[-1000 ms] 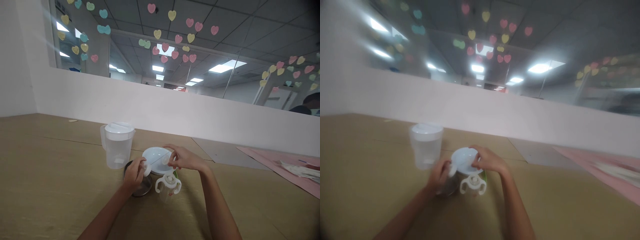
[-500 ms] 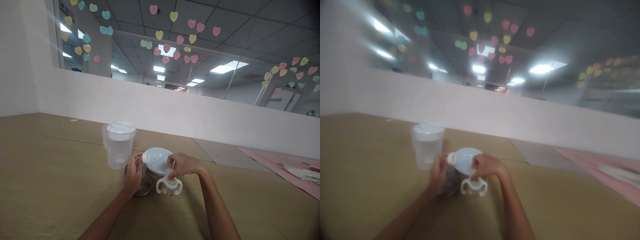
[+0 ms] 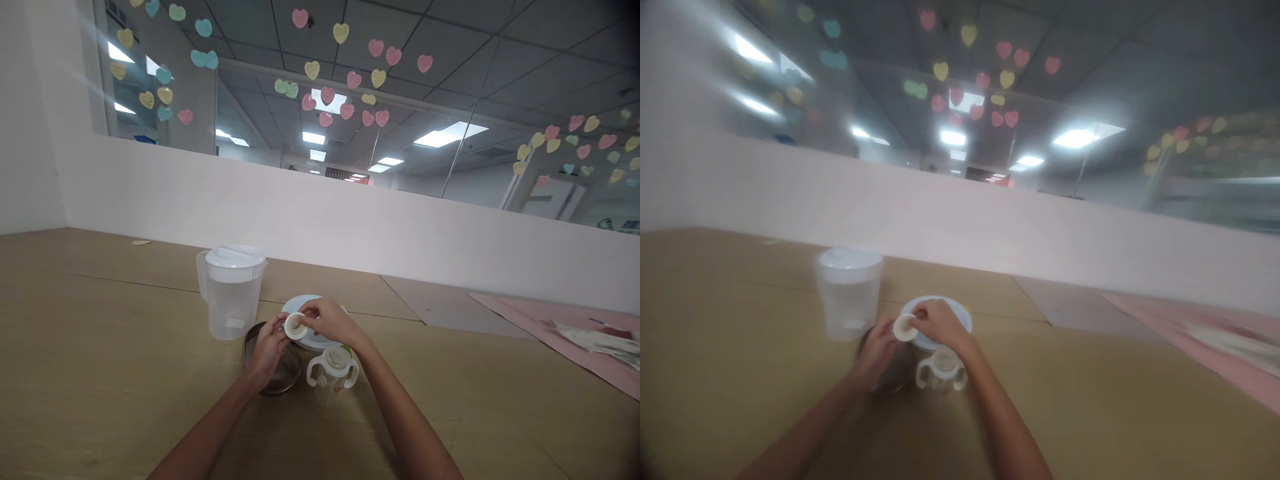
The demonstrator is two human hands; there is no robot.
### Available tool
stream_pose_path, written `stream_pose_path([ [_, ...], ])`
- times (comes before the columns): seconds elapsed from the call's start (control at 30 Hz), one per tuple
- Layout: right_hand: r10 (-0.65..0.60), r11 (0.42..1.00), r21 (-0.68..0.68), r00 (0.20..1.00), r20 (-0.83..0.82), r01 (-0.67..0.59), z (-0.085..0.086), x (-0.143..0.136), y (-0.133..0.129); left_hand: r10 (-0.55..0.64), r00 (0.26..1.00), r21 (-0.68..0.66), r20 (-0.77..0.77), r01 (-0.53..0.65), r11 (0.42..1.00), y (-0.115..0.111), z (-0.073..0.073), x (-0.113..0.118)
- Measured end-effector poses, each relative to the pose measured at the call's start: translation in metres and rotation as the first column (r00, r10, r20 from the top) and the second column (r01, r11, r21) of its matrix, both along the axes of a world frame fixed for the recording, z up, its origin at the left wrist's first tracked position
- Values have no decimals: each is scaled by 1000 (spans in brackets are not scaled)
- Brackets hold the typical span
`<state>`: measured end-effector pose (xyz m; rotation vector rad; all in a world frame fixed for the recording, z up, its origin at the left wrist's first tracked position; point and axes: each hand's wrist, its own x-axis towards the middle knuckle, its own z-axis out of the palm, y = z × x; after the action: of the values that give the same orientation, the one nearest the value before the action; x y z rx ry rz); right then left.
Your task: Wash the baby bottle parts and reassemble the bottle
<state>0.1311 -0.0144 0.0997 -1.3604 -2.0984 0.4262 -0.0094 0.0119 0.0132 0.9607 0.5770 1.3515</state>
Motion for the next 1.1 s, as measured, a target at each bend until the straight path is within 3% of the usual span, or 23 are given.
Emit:
stream_pose_path([
  [0.1,-75,997,25,997,-2,75,1,-1,0,19,998,56,-54,-16,998,0,3,-2],
  [0.23,-159,982,113,986,52,153,-2,-3,1,130,972,155,-195,-101,983,-3,8,-6],
  [0.4,-129,987,108,990,56,123,-6,-2,2,137,937,164,-322,-88,983,-8,12,-7],
  [0.53,-98,995,1,995,-22,98,0,-1,-3,-21,982,78,-189,37,996,-5,9,-5],
  [0.63,-181,983,41,983,27,180,4,-2,-5,-131,990,38,-46,133,990,-1,5,-4],
  [0.73,-192,981,-13,977,93,194,5,-1,-5,-170,985,30,18,170,985,1,0,-4],
  [0.9,-109,979,-178,993,-34,101,-2,4,1,-226,973,29,55,225,974,2,-2,-3],
  [1.03,-101,982,-169,991,-85,85,-8,2,5,-282,954,39,104,280,959,5,0,-4],
  [1.1,-116,990,-87,992,-56,111,-10,-1,6,-343,927,50,155,339,939,7,0,-6],
])
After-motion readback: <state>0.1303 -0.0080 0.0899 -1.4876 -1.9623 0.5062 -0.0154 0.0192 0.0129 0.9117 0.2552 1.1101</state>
